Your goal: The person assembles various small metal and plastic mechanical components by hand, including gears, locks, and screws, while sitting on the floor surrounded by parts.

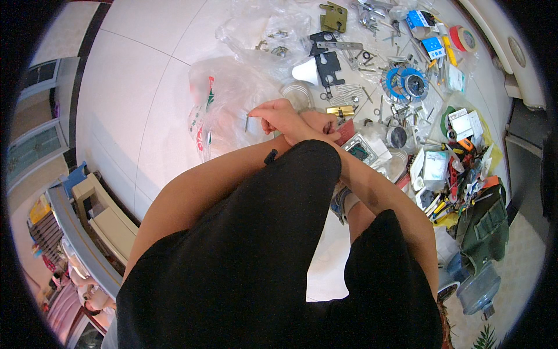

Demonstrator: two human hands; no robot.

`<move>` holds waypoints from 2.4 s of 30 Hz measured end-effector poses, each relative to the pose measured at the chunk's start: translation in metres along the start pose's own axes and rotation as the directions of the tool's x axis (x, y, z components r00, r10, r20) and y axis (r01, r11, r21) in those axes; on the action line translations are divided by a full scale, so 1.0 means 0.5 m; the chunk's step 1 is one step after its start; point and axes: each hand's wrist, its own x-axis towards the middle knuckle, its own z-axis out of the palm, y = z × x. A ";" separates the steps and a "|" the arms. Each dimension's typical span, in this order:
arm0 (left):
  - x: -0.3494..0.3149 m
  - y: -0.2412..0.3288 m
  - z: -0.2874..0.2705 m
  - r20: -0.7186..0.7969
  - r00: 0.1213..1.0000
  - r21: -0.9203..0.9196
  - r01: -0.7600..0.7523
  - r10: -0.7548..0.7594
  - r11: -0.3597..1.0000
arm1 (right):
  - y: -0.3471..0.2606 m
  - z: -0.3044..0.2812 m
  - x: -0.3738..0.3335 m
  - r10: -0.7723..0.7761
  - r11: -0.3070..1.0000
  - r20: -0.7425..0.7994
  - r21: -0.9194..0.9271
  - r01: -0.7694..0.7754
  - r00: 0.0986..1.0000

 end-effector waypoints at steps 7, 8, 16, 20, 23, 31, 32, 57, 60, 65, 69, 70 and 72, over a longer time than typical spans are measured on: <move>-0.004 -0.031 0.004 0.058 0.998 -0.087 0.035 -0.030 0.996 | -0.036 0.000 -0.021 -0.057 0.993 -0.149 0.091 0.071 0.987; -0.005 -0.044 0.008 0.043 0.999 -0.253 -0.002 0.013 0.968 | -0.052 -0.019 -0.025 -0.163 0.981 -0.164 0.077 0.177 0.973; -0.023 0.041 -0.025 0.036 0.999 -0.194 0.015 -0.008 0.981 | -0.088 -0.267 -0.240 -0.339 0.923 -0.606 -0.067 0.379 0.720; -0.053 0.002 -0.045 -0.144 0.844 -0.830 0.181 -0.517 0.528 | -0.037 -0.371 -0.365 -0.335 0.924 -0.746 -0.142 0.354 0.576; -0.111 -0.057 -0.101 0.043 0.664 -0.951 0.256 -0.747 0.172 | -0.029 -0.412 -0.421 -0.428 0.900 -0.757 -0.310 0.305 0.494; -0.240 -0.051 -0.169 0.443 0.396 -0.879 0.365 -0.804 -0.305 | -0.057 -0.478 -0.474 -0.518 0.854 -0.705 -0.455 0.251 0.484; -0.215 0.024 -0.169 0.173 0.303 -0.885 0.466 -0.937 -0.013 | -0.039 -0.500 -0.462 -0.540 0.835 -0.678 -0.504 0.218 0.499; -0.215 0.182 -0.304 -0.242 0.717 -0.831 0.194 -0.653 0.521 | -0.021 -0.585 -0.387 -0.592 0.731 -0.555 -0.675 0.100 0.584; -0.213 0.187 -0.292 -0.278 0.709 -0.730 0.283 -0.648 0.622 | -0.030 -0.586 -0.373 -0.647 0.644 -0.480 -0.760 0.087 0.592; -0.214 0.208 -0.292 -0.406 0.733 -0.400 0.395 -0.546 0.827 | -0.045 -0.580 -0.327 -0.692 0.497 -0.339 -0.864 0.079 0.637; -0.233 0.252 -0.310 -0.497 0.781 -0.024 0.423 -0.378 0.906 | -0.057 -0.563 -0.289 -0.633 0.228 -0.197 -0.972 -0.064 0.749; -0.232 0.254 -0.307 -0.493 0.802 0.048 0.412 -0.337 0.910 | -0.056 -0.565 -0.290 -0.642 0.204 -0.192 -0.976 -0.076 0.742; -0.213 0.260 -0.300 -0.429 0.852 0.112 0.380 -0.301 0.918 | -0.058 -0.571 -0.296 -0.633 0.189 -0.181 -0.979 -0.076 0.753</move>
